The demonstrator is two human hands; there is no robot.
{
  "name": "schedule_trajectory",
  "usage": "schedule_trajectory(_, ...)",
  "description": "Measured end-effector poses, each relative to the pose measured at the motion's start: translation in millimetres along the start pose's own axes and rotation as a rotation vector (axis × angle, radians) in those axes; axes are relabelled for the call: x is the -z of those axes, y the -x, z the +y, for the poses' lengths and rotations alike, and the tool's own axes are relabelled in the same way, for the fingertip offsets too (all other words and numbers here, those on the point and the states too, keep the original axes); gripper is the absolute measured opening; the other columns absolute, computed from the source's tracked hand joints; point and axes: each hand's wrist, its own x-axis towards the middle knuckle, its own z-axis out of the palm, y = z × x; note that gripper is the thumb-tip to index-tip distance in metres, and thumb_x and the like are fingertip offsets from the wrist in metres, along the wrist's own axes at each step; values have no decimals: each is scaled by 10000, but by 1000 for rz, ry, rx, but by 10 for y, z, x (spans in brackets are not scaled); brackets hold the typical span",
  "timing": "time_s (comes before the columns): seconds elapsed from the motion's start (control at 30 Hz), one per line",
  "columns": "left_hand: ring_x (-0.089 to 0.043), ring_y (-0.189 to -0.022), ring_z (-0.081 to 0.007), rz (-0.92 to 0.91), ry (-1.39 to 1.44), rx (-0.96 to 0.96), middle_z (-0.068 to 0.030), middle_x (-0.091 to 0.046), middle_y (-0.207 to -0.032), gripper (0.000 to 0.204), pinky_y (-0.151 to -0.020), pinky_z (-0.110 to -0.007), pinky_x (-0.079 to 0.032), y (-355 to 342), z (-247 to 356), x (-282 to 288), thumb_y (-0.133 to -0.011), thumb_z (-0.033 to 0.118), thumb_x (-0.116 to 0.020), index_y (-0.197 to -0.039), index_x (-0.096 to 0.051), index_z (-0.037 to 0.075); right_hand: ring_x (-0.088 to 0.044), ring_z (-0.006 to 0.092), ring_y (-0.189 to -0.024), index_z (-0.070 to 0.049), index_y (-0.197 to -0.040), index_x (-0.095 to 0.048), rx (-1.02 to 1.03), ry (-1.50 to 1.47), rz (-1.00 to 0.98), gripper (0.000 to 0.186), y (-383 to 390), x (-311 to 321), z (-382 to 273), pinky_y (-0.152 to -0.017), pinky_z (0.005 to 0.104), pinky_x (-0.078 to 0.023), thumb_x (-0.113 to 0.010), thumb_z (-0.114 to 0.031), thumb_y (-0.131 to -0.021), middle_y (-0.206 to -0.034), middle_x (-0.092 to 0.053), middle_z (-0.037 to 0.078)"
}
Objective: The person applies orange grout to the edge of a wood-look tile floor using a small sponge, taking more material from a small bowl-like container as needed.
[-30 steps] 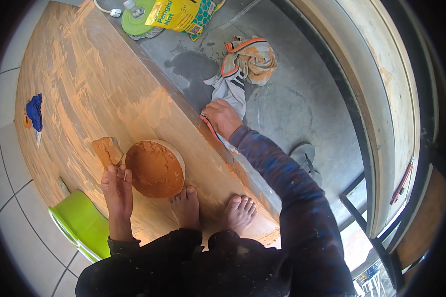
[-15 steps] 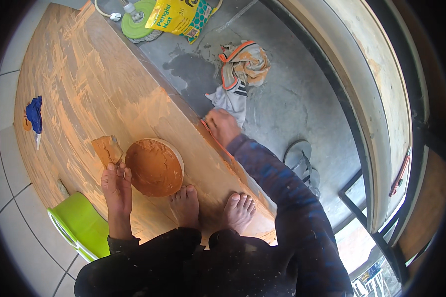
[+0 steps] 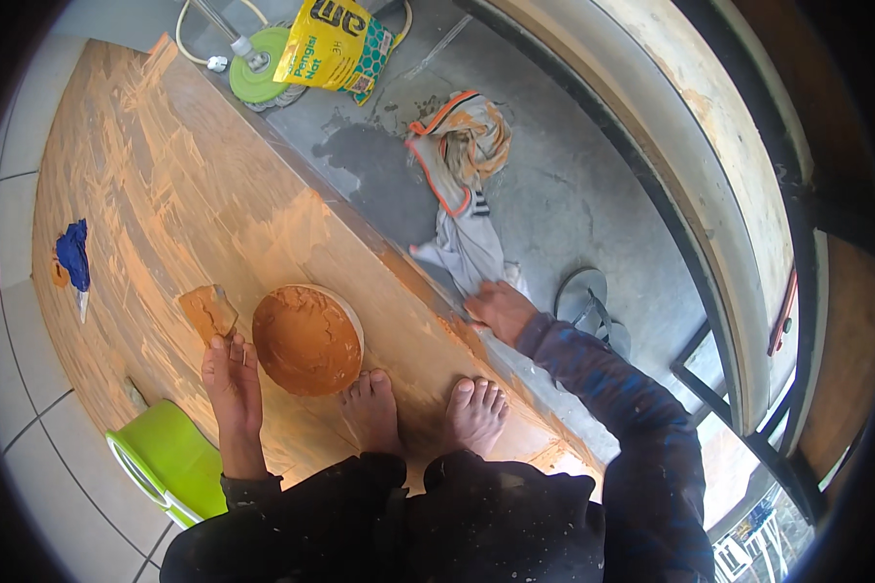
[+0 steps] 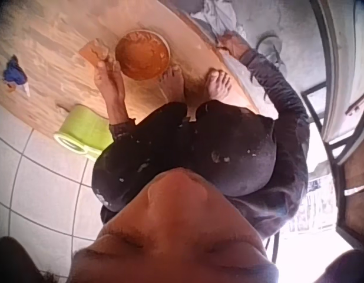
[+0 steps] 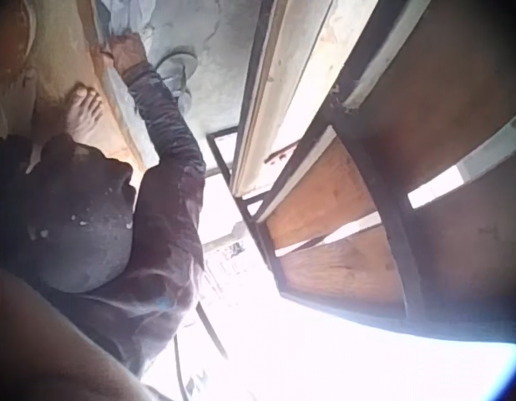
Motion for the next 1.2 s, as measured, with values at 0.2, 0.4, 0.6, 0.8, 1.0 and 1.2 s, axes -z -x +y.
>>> schedule_trajectory(0.2,-699,-996,-136,-31,-52,0,-27,-720,-1094,121,-888,-297,-586,51,-59,-42,-1043,147,-657,-1148,-658,85,-677,339,-888,-67,-1063,-662,-399,357,-205,196,396,489,107,-769,490,-532,-671,-187,-908,-900,-697,145)
schedule_trajectory(0.4,-708,-979,-144,-41,-124,45,-34,-728,-1053,113,-882,-291,-590,41,-116,-153,-1037,135,-665,-1135,-670,78,-633,325,-1068,-79,-1128,-652,-165,239,468,278,-643,923,-120,-869,447,-528,-722,-142,-867,-1142,-671,128)
schedule_trajectory(0.6,-681,-1004,-125,-109,-183,78,-16,-709,-1094,161,-904,-289,-572,-51,-184,-261,-1046,193,-662,-1158,-651,77,-638,342,-1064,-63,-1119,-677,-96,105,472,282,-971,210,420,-880,430,-533,-746,-116,-851,-1098,-683,124)
schedule_trajectory(0.8,-684,-1011,-136,-47,-179,95,-24,-709,-1092,135,-906,-292,-577,-63,-195,-251,-1048,188,-656,-1126,-647,78,-676,423,-933,-22,-1258,-578,-238,-482,341,336,-1308,-41,-51,-819,482,-553,-630,9,-927,-1067,-691,222)
schedule_trajectory(1.0,-707,-986,-147,-26,-143,73,-39,-729,-1061,117,-880,-289,-589,-74,-195,-243,-1036,140,-669,-1130,-672,69,-664,488,-942,1,-1278,-445,-299,-284,279,501,-1161,-183,-228,-810,522,-539,-604,60,-807,-991,-663,292)
schedule_trajectory(1.2,-709,-995,-151,-64,-143,72,-35,-728,-1052,112,-875,-289,-591,-86,-205,-355,-1034,143,-672,-1122,-672,73,-668,473,-928,0,-1225,-468,-304,-292,234,462,-472,-285,-149,-802,530,-545,-649,3,-799,-951,-675,283)
